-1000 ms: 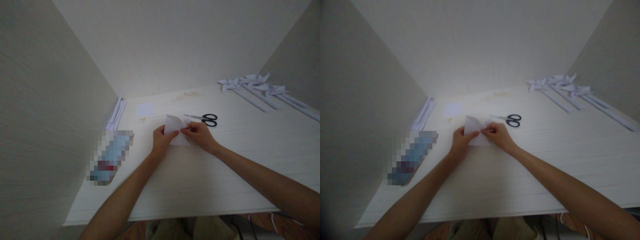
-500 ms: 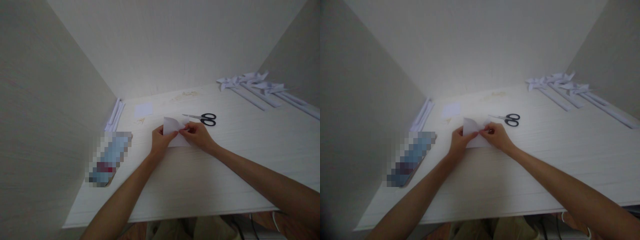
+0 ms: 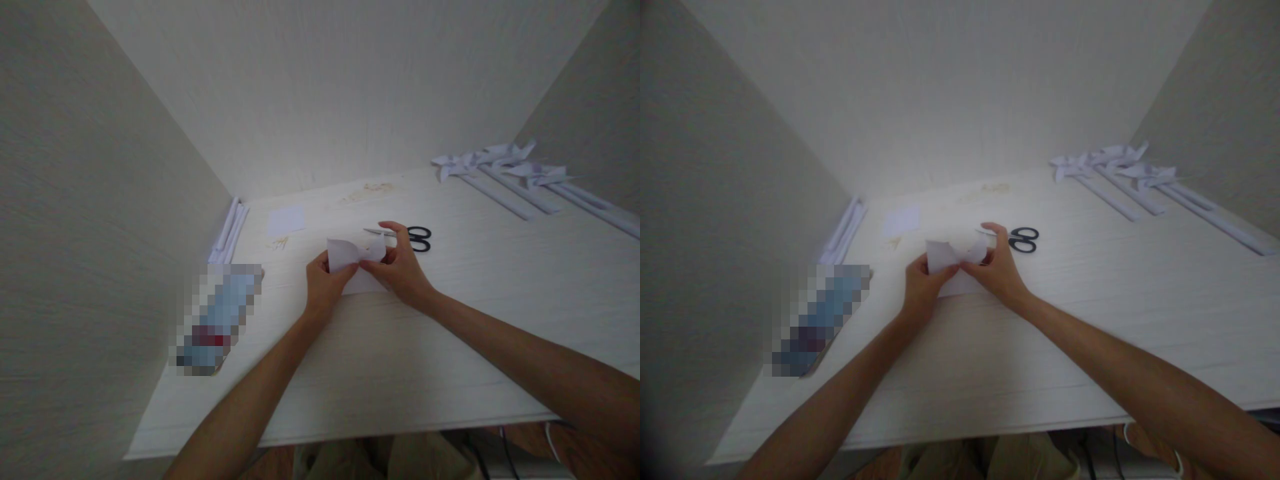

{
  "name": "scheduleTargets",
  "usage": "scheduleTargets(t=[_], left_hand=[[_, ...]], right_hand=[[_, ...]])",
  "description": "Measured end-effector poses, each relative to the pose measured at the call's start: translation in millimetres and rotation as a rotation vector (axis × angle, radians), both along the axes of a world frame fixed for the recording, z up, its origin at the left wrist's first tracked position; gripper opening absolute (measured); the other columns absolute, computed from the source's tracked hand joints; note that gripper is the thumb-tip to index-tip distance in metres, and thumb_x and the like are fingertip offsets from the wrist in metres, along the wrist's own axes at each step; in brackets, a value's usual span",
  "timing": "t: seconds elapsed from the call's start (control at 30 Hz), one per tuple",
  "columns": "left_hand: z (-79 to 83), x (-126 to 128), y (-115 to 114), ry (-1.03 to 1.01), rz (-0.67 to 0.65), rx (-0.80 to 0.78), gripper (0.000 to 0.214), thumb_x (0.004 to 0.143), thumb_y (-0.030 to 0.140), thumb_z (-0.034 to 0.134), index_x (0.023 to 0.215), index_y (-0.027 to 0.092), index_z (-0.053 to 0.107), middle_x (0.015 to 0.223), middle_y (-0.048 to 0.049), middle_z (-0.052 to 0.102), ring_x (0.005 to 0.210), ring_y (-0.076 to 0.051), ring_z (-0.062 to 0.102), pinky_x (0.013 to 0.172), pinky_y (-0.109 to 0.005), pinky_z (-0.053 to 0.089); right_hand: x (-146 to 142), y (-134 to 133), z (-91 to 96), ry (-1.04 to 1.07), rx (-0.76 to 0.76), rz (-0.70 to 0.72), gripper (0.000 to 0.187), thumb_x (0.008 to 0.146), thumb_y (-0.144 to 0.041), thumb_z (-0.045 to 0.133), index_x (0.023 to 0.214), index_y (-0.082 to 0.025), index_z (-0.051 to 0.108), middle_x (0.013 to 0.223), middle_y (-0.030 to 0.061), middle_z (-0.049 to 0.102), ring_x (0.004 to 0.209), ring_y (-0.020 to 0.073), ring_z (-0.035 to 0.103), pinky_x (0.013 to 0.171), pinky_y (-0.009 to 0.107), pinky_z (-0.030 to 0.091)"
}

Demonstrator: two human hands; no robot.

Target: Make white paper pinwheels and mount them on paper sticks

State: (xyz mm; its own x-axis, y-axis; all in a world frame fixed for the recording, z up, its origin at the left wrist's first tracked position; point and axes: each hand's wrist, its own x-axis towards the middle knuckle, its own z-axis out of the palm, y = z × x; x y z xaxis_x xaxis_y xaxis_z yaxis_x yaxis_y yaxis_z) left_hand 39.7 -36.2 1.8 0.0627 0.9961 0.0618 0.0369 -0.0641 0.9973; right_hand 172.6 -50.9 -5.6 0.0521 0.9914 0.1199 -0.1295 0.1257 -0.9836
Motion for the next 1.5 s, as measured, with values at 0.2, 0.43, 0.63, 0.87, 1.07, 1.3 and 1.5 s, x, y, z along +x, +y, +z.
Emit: scheduleTargets(t=[0.2, 0.43, 0.63, 0.87, 1.07, 1.3, 1.5], left_hand=[[-0.6, 0, 2, 0.016, 0.015, -0.049, 0.041, 0.052, 0.022, 0.068, 0.091, 0.013, 0.059, 0.077, -0.0043, 0.063, 0.068, -0.015, 0.057, 0.061, -0.026, 0.045], [5.8, -12, 11, 0.07, -0.127, -0.149, 0.065, 0.046, 0.015, 0.071, 0.107, 0.013, 0.051, 0.07, -0.0016, 0.061, 0.059, -0.011, 0.055, 0.058, -0.024, 0.043], [14.1, -20, 12, 0.107, -0.284, -0.204, 0.072, 0.046, 0.012, 0.07, 0.114, 0.017, 0.046, 0.069, 0.0, 0.06, 0.058, -0.011, 0.055, 0.057, -0.023, 0.043], [16.4, -30, 15, 0.058, -0.531, -0.256, 0.08, 0.047, 0.013, 0.069, 0.12, 0.018, 0.038, 0.072, -0.0019, 0.061, 0.061, -0.013, 0.058, 0.058, -0.024, 0.042], [19.7, -34, 17, 0.03, -0.611, -0.34, 0.072, 0.053, 0.018, 0.066, 0.12, 0.017, 0.039, 0.073, -0.0054, 0.064, 0.06, -0.014, 0.058, 0.057, -0.024, 0.041], [9.6, -21, 12, 0.203, -0.504, -0.194, 0.068, 0.05, 0.014, 0.066, 0.113, 0.013, 0.042, 0.06, -0.0014, 0.062, 0.051, -0.012, 0.055, 0.049, -0.021, 0.038], [8.2, -19, 11, 0.24, -0.477, -0.144, 0.065, 0.049, 0.014, 0.066, 0.111, 0.014, 0.044, 0.057, -0.0003, 0.06, 0.049, -0.012, 0.054, 0.045, -0.019, 0.037]], right_hand=[[3, 3, -3.6, -0.143, -0.005, -0.02, 0.068, 0.061, -0.023, 0.062, 0.114, -0.025, 0.019, 0.071, -0.0016, 0.055, 0.056, 0.0131, 0.056, 0.049, 0.025, 0.046], [9, 10, -2.4, -0.21, -0.13, 0.054, 0.067, 0.056, -0.018, 0.064, 0.112, -0.022, 0.028, 0.059, -0.0065, 0.05, 0.045, 0.0087, 0.049, 0.04, 0.019, 0.038], [14, 13, 1.2, -0.221, -0.224, 0.197, 0.07, 0.053, -0.014, 0.064, 0.113, -0.022, 0.03, 0.058, -0.0061, 0.052, 0.045, 0.0088, 0.049, 0.041, 0.019, 0.038], [14, 11, 8.8, -0.272, -0.291, 0.239, 0.069, 0.052, -0.009, 0.062, 0.113, -0.02, 0.032, 0.058, -0.0058, 0.051, 0.045, 0.0082, 0.048, 0.039, 0.018, 0.036], [16, 13, 5.1, -0.361, -0.251, 0.277, 0.07, 0.052, -0.01, 0.061, 0.114, -0.02, 0.033, 0.058, -0.0057, 0.051, 0.047, 0.0095, 0.049, 0.039, 0.018, 0.036], [17, 13, 2.9, -0.404, -0.223, 0.331, 0.072, 0.053, -0.01, 0.061, 0.117, -0.021, 0.03, 0.061, -0.0047, 0.053, 0.048, 0.0101, 0.05, 0.041, 0.019, 0.037], [16, 12, 4.2, -0.374, -0.215, 0.341, 0.073, 0.052, -0.009, 0.06, 0.118, -0.02, 0.029, 0.059, -0.0058, 0.051, 0.047, 0.0092, 0.049, 0.041, 0.019, 0.037]])
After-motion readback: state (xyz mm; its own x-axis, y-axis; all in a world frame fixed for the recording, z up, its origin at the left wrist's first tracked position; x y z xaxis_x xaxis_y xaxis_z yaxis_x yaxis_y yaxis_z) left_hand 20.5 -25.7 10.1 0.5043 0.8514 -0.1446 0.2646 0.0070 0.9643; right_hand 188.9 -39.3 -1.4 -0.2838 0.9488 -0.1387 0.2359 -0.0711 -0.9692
